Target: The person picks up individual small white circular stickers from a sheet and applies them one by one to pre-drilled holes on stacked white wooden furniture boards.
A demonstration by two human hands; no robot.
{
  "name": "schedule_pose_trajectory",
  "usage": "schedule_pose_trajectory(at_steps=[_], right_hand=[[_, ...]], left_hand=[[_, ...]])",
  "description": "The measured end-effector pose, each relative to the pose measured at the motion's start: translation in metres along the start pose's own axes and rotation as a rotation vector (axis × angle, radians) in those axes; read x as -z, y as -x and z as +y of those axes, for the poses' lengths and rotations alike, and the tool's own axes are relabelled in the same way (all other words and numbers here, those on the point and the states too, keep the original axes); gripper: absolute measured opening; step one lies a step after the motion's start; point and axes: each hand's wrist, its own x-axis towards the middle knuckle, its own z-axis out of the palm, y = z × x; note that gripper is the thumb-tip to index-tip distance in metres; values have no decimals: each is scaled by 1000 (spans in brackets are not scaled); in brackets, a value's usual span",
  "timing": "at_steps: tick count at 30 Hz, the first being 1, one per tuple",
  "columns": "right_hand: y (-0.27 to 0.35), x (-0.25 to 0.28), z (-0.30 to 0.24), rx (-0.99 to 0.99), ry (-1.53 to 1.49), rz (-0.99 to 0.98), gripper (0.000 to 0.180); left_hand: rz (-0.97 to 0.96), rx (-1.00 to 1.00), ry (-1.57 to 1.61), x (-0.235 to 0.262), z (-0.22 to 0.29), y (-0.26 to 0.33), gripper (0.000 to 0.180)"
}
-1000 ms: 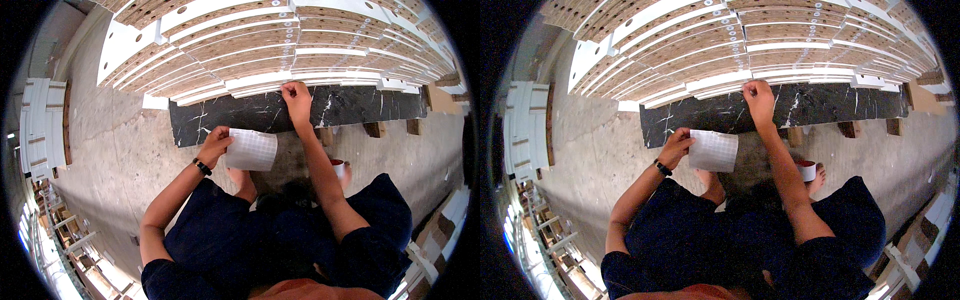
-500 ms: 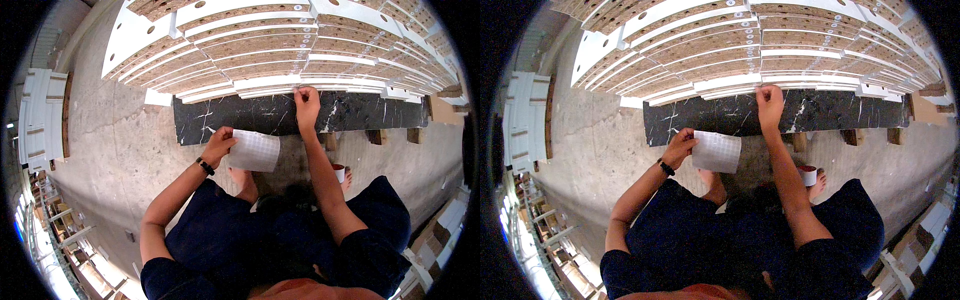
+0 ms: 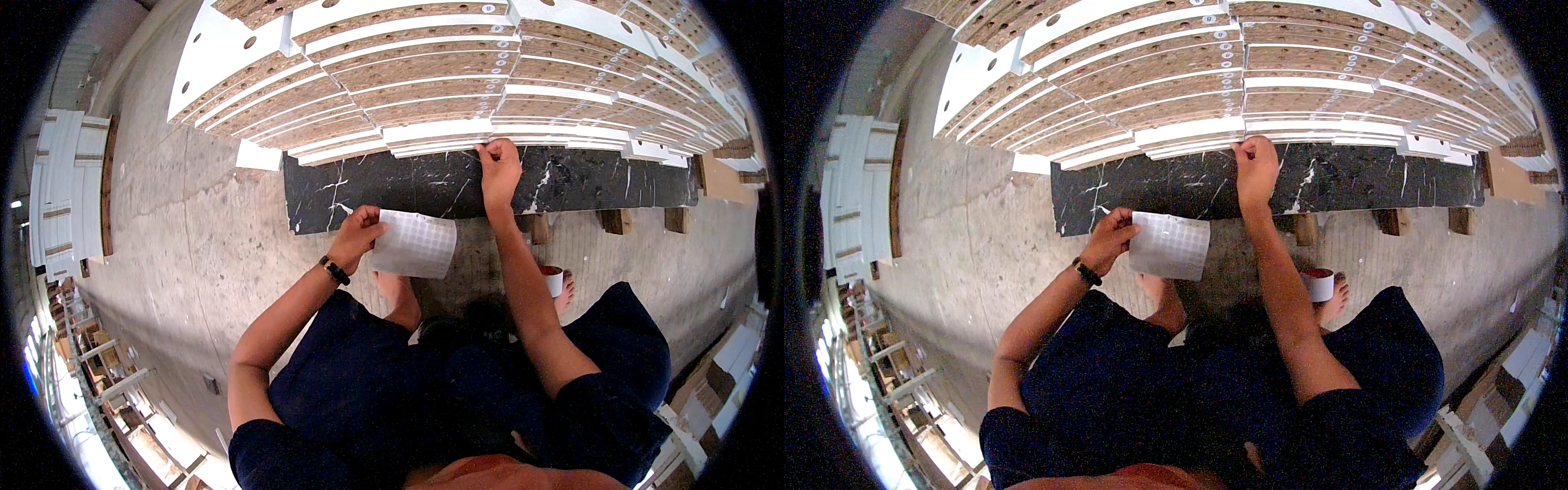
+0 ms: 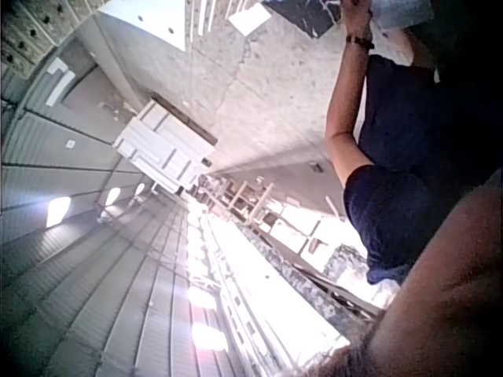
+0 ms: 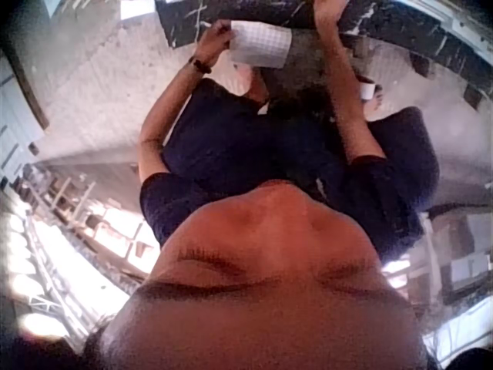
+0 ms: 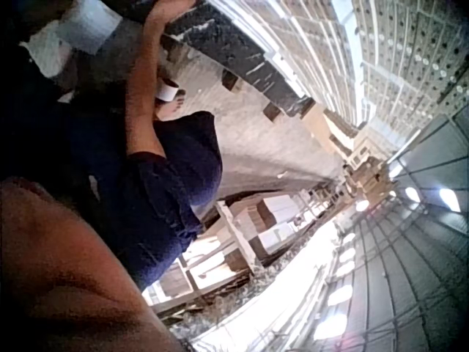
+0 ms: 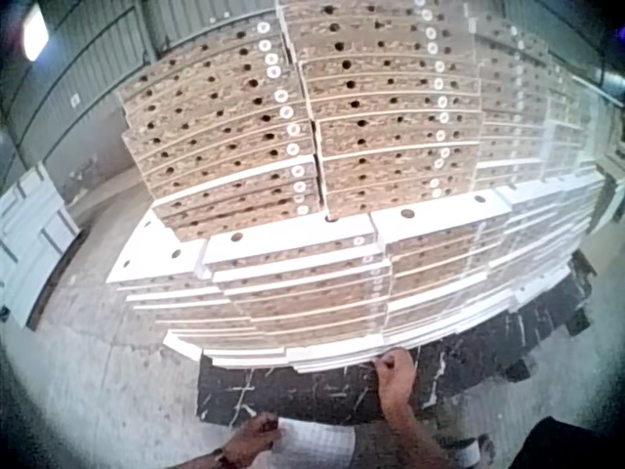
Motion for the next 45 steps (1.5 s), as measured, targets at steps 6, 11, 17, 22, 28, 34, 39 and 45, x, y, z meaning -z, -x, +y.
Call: schedule_pose_trajectory(at_steps=[6,11,17,22,28,34,39,45], right_hand=[[4,7,1,85,-4,42,16],[10,2,-13,92,22,-127,22],[6,1,-11,61,124,-88,21],[5,1,-5,114,127,-83,19],[-9,11,-5,147,120,-90,11],[-7,25,-18,281,13,-187,20],[12,30,-86,-137,-588,-983,25],[31,33,-105,51,-475,-1053,20]], left_hand=[[15,20,-37,-3,5,1,18],[-14,12,-25,0,2,-1,18],[14,42,-105,-3,3,1,19],[-11,41,-42,-4,0,-1,20],[-101,14,-99,-9,0,0,20],[-266,8,-90,-35,12,15,34],[-278,0,-171,-37,12,17,37],[-277,-101,-391,-57,25,26,27]])
